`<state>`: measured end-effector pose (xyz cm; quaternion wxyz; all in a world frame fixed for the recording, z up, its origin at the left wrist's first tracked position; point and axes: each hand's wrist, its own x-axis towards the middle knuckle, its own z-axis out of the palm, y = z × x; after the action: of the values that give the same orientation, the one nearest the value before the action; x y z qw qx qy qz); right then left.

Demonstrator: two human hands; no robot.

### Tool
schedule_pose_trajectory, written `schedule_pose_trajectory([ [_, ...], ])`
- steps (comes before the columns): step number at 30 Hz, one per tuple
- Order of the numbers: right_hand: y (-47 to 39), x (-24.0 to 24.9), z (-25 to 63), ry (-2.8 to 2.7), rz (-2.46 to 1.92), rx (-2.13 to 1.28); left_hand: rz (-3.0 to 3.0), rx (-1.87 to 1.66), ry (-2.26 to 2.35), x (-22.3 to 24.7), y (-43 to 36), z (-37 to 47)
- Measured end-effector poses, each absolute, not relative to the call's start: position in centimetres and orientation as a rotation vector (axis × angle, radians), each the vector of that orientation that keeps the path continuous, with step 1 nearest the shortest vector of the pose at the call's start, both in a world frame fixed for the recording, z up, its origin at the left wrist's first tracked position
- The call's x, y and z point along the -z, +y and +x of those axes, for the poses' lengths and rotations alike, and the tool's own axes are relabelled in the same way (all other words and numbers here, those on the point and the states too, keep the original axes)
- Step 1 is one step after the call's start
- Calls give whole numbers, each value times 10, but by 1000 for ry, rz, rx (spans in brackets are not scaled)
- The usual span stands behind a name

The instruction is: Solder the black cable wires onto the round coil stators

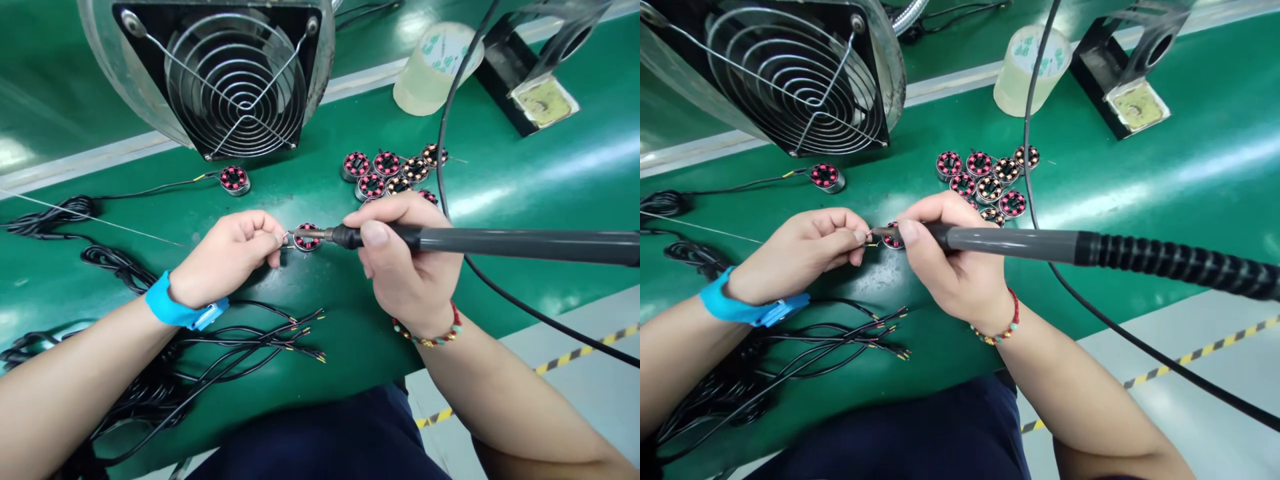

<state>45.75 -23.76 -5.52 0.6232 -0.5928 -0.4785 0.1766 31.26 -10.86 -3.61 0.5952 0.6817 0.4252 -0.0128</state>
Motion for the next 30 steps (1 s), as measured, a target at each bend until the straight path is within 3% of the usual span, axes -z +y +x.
schedule_pose_trajectory([
  [30,-235,60,457,-1160,-1321,-347,1584,-15,1009,40,-108,312],
])
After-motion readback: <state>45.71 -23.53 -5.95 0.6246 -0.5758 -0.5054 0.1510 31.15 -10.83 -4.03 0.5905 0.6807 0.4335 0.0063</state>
